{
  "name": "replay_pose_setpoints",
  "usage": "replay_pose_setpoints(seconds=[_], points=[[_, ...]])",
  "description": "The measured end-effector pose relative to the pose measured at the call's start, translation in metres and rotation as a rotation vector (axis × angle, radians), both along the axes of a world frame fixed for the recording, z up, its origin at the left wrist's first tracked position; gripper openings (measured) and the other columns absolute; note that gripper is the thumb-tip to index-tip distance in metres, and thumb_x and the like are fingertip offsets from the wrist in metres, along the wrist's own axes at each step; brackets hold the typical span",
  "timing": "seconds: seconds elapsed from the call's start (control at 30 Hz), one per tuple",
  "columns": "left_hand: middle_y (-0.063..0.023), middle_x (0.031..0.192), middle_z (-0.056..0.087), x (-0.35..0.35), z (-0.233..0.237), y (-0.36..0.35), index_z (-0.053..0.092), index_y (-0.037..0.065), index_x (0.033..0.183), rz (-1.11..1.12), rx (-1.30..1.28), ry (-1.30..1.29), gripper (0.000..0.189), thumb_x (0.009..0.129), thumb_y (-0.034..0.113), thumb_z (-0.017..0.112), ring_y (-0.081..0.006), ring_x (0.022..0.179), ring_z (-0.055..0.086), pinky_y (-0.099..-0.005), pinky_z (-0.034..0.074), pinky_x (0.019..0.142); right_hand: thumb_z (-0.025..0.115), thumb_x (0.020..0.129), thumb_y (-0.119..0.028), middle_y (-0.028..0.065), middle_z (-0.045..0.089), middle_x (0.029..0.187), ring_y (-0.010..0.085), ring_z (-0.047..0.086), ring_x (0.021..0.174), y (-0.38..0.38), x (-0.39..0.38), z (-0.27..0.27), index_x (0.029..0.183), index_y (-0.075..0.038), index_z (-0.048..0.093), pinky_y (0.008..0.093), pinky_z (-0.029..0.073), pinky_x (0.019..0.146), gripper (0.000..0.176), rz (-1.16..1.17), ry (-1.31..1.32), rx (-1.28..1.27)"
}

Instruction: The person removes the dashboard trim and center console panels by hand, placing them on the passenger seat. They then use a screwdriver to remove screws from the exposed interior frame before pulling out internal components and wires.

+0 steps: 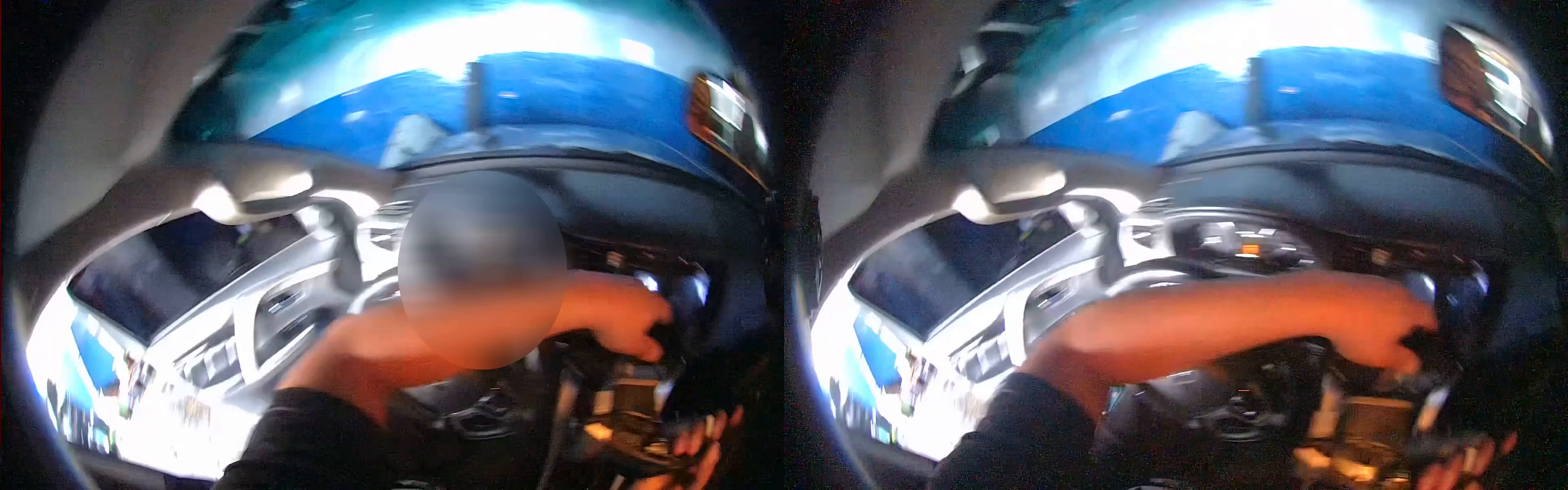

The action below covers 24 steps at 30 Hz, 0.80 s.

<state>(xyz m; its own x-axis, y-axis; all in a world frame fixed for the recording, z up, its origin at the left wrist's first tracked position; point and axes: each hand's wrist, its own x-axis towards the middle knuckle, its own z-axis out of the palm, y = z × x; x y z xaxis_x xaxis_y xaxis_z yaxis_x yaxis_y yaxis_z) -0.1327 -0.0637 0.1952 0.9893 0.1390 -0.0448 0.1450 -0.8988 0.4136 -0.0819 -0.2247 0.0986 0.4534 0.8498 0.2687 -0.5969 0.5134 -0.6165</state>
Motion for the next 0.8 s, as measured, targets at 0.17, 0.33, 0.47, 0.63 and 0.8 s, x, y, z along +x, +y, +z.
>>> replay_pose_setpoints(seconds=[0.17, 0.33, 0.47, 0.63, 0.8], points=[[-0.0211, 0.109, 0.066, -0.129, -0.008, -0.053, 0.056, -0.002, 0.12, 0.106, -0.174, -0.601, 0.053, 0.08, 0.028, 0.074, -0.0397, 0.102, 0.063, -0.0474, 0.05, 0.087, 0.055, 0.094, -0.003, 0.0139, 0.056, 0.111, 0.018, 0.056, 0.079, 0.005, -0.068, 0.018, 0.147, -0.013, 0.024, 0.034, 0.049, 0.064, 0.062, 0.182, -0.14, -0.019], [-0.0192, 0.109, 0.065, -0.254, -0.042, -0.104, 0.055, -0.002, 0.124, 0.241, -0.196, -0.597, 0.058, 0.078, 0.026, 0.075, -0.0377, 0.105, 0.062, -0.0446, 0.049, 0.09, 0.055, 0.095, -0.007, 0.0139, 0.057, 0.112, 0.0177, 0.058, 0.082, 0.006, -0.135, 0.024, 0.144, -0.012, 0.029, 0.0338, 0.05, 0.066, 0.055, 0.248, -0.264, -0.021], [-0.0176, 0.113, 0.065, -0.341, -0.058, -0.133, 0.05, -0.001, 0.131, 0.35, -0.416, -0.59, 0.064, 0.079, 0.027, 0.076, -0.0333, 0.11, 0.062, -0.0419, 0.048, 0.093, 0.055, 0.096, -0.01, 0.0139, 0.058, 0.113, 0.0174, 0.059, 0.084, 0.014, -0.183, 0.028, 0.141, -0.011, 0.033, 0.0336, 0.051, 0.068, 0.05, 0.242, -0.351, -0.043], [-0.0169, 0.108, 0.069, -0.405, -0.113, -0.138, 0.053, -0.003, 0.128, 0.396, -0.508, -0.799, 0.059, 0.081, 0.021, 0.078, -0.0276, 0.1, 0.067, -0.0385, 0.054, 0.085, 0.054, 0.097, -0.014, 0.0139, 0.06, 0.114, 0.0171, 0.06, 0.087, 0.026, -0.23, 0.032, 0.138, -0.009, 0.038, 0.0334, 0.051, 0.07, 0.045, 0.183, -0.463, -0.08], [-0.0167, 0.113, 0.067, -0.416, -0.155, -0.134, 0.05, -0.001, 0.132, 0.366, -0.583, -0.831, 0.062, 0.083, 0.023, 0.078, -0.0269, 0.104, 0.066, -0.0383, 0.053, 0.088, 0.054, 0.098, -0.018, 0.0139, 0.061, 0.116, 0.0167, 0.062, 0.09, 0.037, -0.254, 0.04, 0.135, -0.008, 0.043, 0.0332, 0.052, 0.072, 0.04, 0.096, -0.563, -0.096]])
